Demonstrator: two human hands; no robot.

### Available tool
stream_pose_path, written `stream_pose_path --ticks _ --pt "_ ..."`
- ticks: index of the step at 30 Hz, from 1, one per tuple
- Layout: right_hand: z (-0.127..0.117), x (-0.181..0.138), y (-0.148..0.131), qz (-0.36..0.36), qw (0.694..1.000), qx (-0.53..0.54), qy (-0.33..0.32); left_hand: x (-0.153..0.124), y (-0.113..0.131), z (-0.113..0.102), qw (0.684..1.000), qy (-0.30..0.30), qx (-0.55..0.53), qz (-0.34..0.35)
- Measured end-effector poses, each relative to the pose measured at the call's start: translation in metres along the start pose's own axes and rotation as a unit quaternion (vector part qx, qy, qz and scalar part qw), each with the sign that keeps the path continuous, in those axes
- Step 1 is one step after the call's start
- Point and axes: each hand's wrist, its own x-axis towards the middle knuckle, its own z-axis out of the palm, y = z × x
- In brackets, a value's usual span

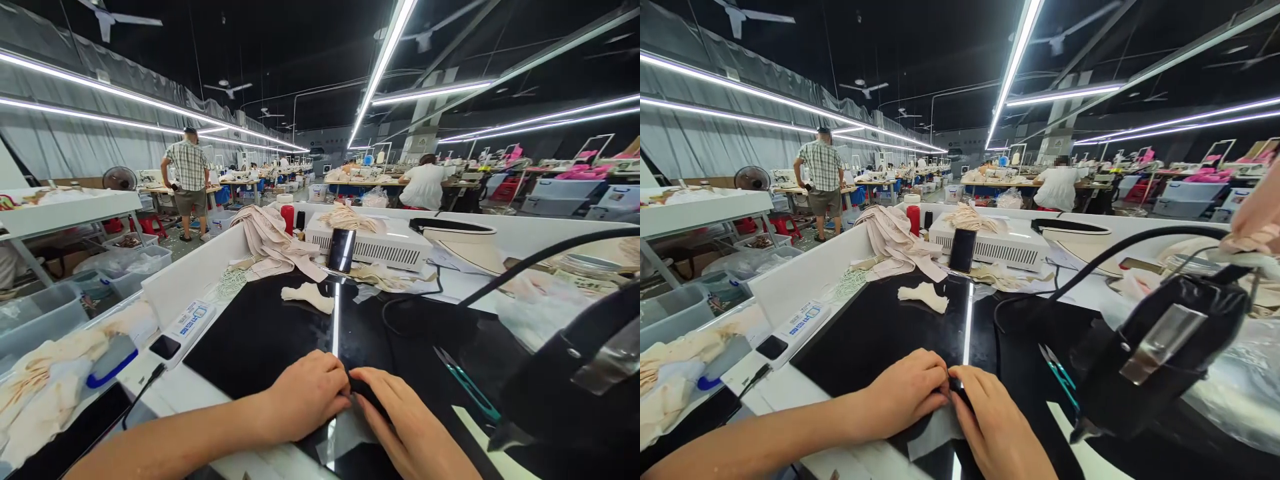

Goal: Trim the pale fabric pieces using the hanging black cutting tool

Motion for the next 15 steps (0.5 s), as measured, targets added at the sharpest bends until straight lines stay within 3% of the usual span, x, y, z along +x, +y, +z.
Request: stream_pose_path --ticks 6,12,15 --pt "0.011 0.001 0.001 0.004 0.999 0.041 0.001 -0.002 -0.004 0.003 1.000 -0.014 -0.003 0.008" --pt "0.005 0.013 -0.011 0.088 0.982 0.137 -0.100 -0.006 -0.012 -0.012 0.994 -0.007 -0.087 -0.062" --pt "0.000 0.022 -0.018 0.115 0.972 0.171 -0.115 -0.009 -0.020 -0.025 0.982 0.010 -0.166 -0.093"
